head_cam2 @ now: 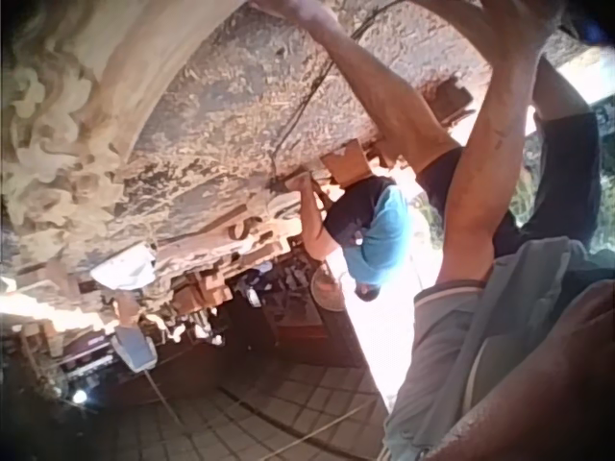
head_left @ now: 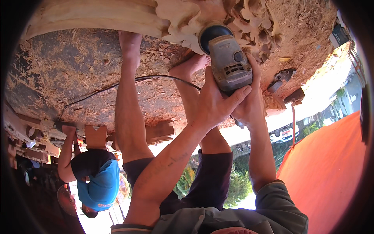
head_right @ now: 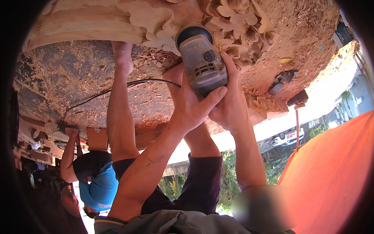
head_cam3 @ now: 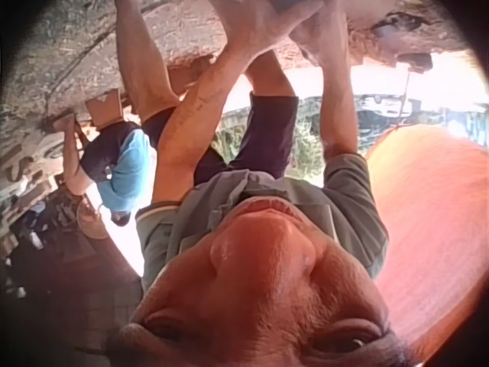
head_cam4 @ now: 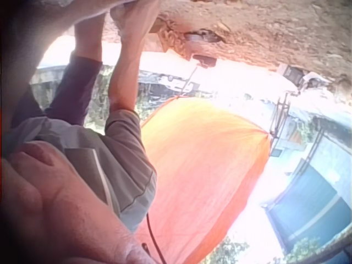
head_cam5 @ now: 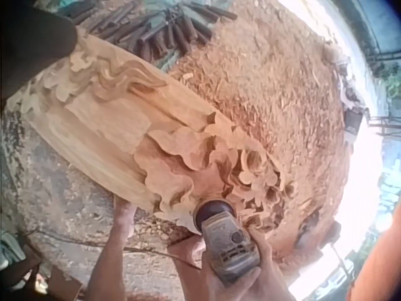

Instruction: The person uses an electric sander to smooth the surface of a large, intricately carved wooden panel. The person moves the sander across the flat areas and around the carved details, generating wood dust.

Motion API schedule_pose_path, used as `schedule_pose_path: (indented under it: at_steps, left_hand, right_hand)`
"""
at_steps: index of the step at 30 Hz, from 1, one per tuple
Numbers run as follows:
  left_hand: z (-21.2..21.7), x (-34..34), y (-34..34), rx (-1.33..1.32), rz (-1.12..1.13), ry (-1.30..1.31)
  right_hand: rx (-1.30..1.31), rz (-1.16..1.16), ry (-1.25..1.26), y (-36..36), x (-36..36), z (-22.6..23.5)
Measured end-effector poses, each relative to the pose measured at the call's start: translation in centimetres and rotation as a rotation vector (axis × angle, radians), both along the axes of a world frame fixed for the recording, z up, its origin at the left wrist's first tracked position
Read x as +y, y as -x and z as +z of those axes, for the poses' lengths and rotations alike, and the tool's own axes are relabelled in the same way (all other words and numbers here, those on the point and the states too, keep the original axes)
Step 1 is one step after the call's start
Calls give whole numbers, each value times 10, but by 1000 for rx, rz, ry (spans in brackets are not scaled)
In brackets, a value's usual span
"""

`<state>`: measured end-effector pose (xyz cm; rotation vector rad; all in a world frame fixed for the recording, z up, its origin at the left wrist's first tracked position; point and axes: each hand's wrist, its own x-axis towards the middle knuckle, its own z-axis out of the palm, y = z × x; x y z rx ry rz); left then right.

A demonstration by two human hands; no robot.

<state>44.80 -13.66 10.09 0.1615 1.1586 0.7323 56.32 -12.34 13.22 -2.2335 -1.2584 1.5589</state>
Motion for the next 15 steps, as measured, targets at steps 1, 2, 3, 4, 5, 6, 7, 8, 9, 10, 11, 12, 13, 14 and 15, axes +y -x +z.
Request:
schedule_pose_path:
  at_steps: [1,2,3,4,5,6,7,8,9,10,11,12,13,14,15]
  left_hand:
    - [-1,0,0,4,5,-6]
    - [-1,2,0,13,13,-13]
    - [-13,-11,-2,-18,16,-25]
    - [-20,-23,-4,-50,20,-38]
    - [-21,-25,-5,-57,1,-41]
    - [-22,-27,-5,-64,-18,-45]
    - [-23,-29,-6,-71,-37,-49]
    - [-22,-28,-5,-74,-42,-52]
    - [-21,-25,-3,-77,-47,-55]
    - [-21,-25,-3,-73,-40,-56]
    - [-22,-24,-3,-69,-33,-59]
    - [-24,-25,-5,-59,-12,-59]
    - [-26,-26,-6,-48,8,-60]
    - [-26,-26,-7,-46,15,-56]
    - [-26,-27,-8,-43,23,-52]
  right_hand:
    - [-14,4,14,1,2,0]
    - [-23,10,26,3,6,1]
    - [-6,44,6,-1,-4,-3]
    - [6,47,-1,-3,-10,-4]
    - [16,48,-6,-5,-16,-5]
    - [20,18,2,-5,-20,-2]
    - [20,12,-3,-6,-21,-1]
    - [18,7,-11,-6,-22,-1]
    - [11,12,-19,-7,-21,-2]
    - [6,25,-24,-7,-20,-2]
    - [5,43,-31,-7,-19,-3]
    - [3,63,-41,-6,-18,-6]
    - [3,77,-48,-6,-17,-8]
    - [4,85,-51,-5,-16,-11]
    - [4,89,-52,-5,-17,-12]
